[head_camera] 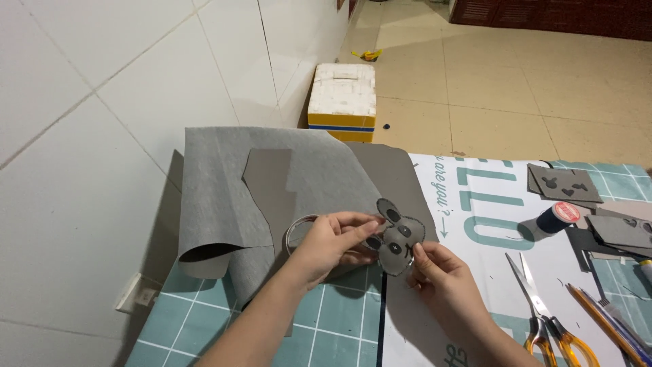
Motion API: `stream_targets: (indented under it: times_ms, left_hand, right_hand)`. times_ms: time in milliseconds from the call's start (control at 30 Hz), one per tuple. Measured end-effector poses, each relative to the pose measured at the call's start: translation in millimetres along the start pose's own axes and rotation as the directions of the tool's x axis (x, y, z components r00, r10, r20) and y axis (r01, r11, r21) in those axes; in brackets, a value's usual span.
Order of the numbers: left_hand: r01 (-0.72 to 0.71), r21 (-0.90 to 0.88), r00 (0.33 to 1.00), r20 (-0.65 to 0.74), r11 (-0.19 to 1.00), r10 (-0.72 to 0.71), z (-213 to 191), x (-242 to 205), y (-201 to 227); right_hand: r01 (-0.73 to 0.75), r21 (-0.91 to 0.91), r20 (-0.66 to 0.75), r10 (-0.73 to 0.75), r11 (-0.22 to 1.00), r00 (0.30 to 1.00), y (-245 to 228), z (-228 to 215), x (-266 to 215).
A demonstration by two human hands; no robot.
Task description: Hand-sewing the edges of a small grey fabric rabbit head using a needle and thread on a craft table.
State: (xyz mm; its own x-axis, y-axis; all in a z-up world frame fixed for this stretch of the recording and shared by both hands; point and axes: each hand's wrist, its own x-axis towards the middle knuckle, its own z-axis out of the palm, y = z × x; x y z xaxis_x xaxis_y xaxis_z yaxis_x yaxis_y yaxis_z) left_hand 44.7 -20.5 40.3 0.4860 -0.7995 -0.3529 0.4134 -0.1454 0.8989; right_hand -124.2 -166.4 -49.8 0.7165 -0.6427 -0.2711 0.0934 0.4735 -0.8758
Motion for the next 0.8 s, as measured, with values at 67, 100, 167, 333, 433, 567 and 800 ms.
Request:
stream_targets:
  times_ms: [67, 100, 167, 333, 433, 567, 800]
  left_hand:
    - [0.037, -0.059, 0.999, 0.003, 0.998, -0.036, -0.3, 5.7, -6.6]
    - [0.074, -0.118, 0.997, 0.006, 0.990, -0.073, -1.2, 8.0, -9.8]
    - [0.072, -0.093, 0.997, 0.023, 0.993, -0.070, -2.4, 7.7, -9.4]
    - [-0.038, -0.056, 0.999, -0.017, 0.998, 0.037, 4.4, -0.2, -1.6]
    - [-0.079, -0.022, 0.995, -0.059, 0.997, 0.078, 2.4, 4.8, -11.4]
    - [0.032, -0.154, 0.998, -0.045, 0.987, -0.039, 5.0, 3.2, -8.6]
    - [0.202, 0.193, 0.974, 0.059, 0.960, -0.217, -4.2, -0.7, 5.0]
  right_hand:
    - [-0.001, 0.031, 0.008, 0.000, 1.000, 1.000, 2.9, -3.0, 2.2]
    - [-0.004, 0.061, 0.017, 0.003, 0.998, 1.000, 4.8, -3.9, 3.4]
    - [-0.003, 0.022, 0.006, 0.003, 1.000, 1.000, 1.9, -2.4, 0.8]
    - [0.007, -0.062, -0.037, -0.009, 0.998, 0.999, -2.4, 4.3, -2.4]
    - [-0.017, -0.078, -0.025, 0.015, 0.997, 1.000, -0.1, 3.7, -1.5]
    - [-0.030, -0.092, 0.003, 0.031, 0.995, 1.000, -3.2, 5.8, -4.1]
    - [0.018, -0.520, 0.197, 0.099, 0.854, 0.975, -24.0, -4.3, -0.8]
